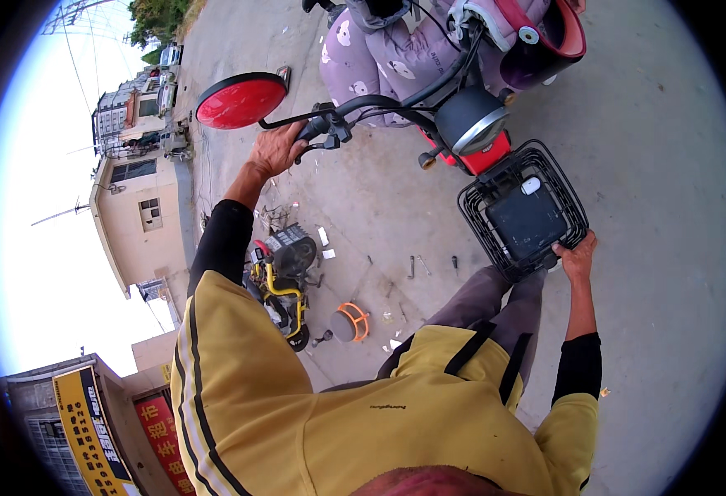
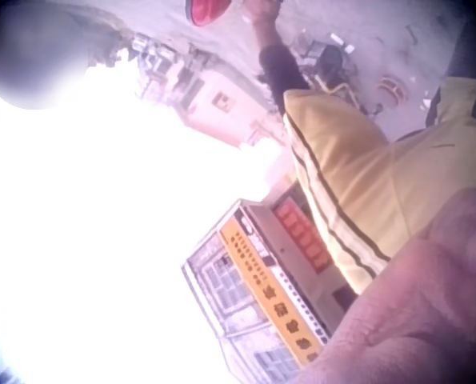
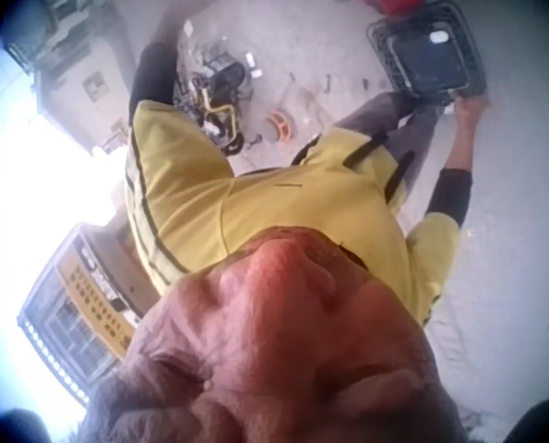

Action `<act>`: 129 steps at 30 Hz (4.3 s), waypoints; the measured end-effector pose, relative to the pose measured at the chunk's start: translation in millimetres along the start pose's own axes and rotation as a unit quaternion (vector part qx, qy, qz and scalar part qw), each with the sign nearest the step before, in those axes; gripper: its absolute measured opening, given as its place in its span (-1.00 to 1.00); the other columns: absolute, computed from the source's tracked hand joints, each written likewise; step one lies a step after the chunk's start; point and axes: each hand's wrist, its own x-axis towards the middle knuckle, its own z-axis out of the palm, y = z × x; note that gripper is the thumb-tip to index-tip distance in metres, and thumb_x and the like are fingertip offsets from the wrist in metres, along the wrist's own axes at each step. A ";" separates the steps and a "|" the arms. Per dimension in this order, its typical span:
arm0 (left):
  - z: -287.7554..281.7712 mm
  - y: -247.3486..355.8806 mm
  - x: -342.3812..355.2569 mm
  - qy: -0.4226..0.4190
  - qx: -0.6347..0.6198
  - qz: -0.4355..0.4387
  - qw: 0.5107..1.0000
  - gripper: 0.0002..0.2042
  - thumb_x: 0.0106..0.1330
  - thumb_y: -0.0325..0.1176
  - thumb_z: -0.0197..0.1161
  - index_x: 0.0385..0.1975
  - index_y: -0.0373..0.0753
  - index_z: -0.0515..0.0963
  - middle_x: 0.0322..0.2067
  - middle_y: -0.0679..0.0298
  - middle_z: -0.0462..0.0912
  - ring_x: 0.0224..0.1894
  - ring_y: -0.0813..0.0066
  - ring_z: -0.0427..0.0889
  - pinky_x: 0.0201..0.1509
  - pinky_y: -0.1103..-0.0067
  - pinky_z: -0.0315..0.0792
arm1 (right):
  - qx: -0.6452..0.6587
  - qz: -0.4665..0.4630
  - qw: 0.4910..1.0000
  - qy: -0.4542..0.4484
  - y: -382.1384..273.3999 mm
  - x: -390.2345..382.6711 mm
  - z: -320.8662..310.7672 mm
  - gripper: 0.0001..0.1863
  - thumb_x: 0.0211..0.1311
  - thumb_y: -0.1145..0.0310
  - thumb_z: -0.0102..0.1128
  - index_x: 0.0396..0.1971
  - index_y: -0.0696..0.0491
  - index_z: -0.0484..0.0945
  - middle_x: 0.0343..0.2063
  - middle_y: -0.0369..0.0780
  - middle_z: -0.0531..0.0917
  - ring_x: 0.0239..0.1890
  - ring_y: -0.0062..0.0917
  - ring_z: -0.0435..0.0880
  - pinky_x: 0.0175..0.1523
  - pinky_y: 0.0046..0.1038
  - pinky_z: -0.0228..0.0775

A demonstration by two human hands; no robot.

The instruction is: The person repairs an electric scooter by connecting and organizing wires on the controller, then moves to the front wheel to tighten bolts with a wrench. The task includes handling electrical components and mechanical fasteners.

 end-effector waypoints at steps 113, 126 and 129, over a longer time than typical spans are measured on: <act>105.0 205.4 87.9 0.371 -0.566 -0.209 0.706 -0.68 0.63 -0.19 0.20 0.07 -0.37 0.48 0.02 -0.03 0.72 0.04 0.29 0.75 0.19 0.46 0.67 | 0.161 0.154 0.971 0.090 -49.6 -162.9 122.3 -0.02 -0.18 0.26 0.76 0.20 0.09 0.22 0.46 0.08 0.11 0.24 0.18 0.53 0.19 -0.01 0.57; 103.9 222.4 119.8 0.378 -0.705 -0.125 0.587 -0.70 0.72 -0.19 -0.01 -0.10 -0.33 0.47 -0.20 0.14 0.72 -0.06 0.39 0.74 0.15 0.42 0.64 | 0.112 0.097 0.986 0.081 -12.3 -154.4 144.4 0.06 -0.25 0.27 0.82 0.12 0.24 0.14 0.12 -0.02 0.23 0.18 -0.10 0.32 0.35 -0.10 0.28; 98.3 217.0 125.8 0.355 -0.734 -0.130 0.564 -0.71 0.73 -0.20 0.00 -0.13 -0.33 0.47 -0.30 0.21 0.66 -0.17 0.42 0.71 0.04 0.45 0.62 | 0.052 0.129 0.988 0.061 -6.1 -148.2 142.3 0.13 -0.27 0.15 0.85 0.13 0.26 0.12 0.15 0.00 0.22 0.22 -0.05 0.33 0.38 -0.04 0.28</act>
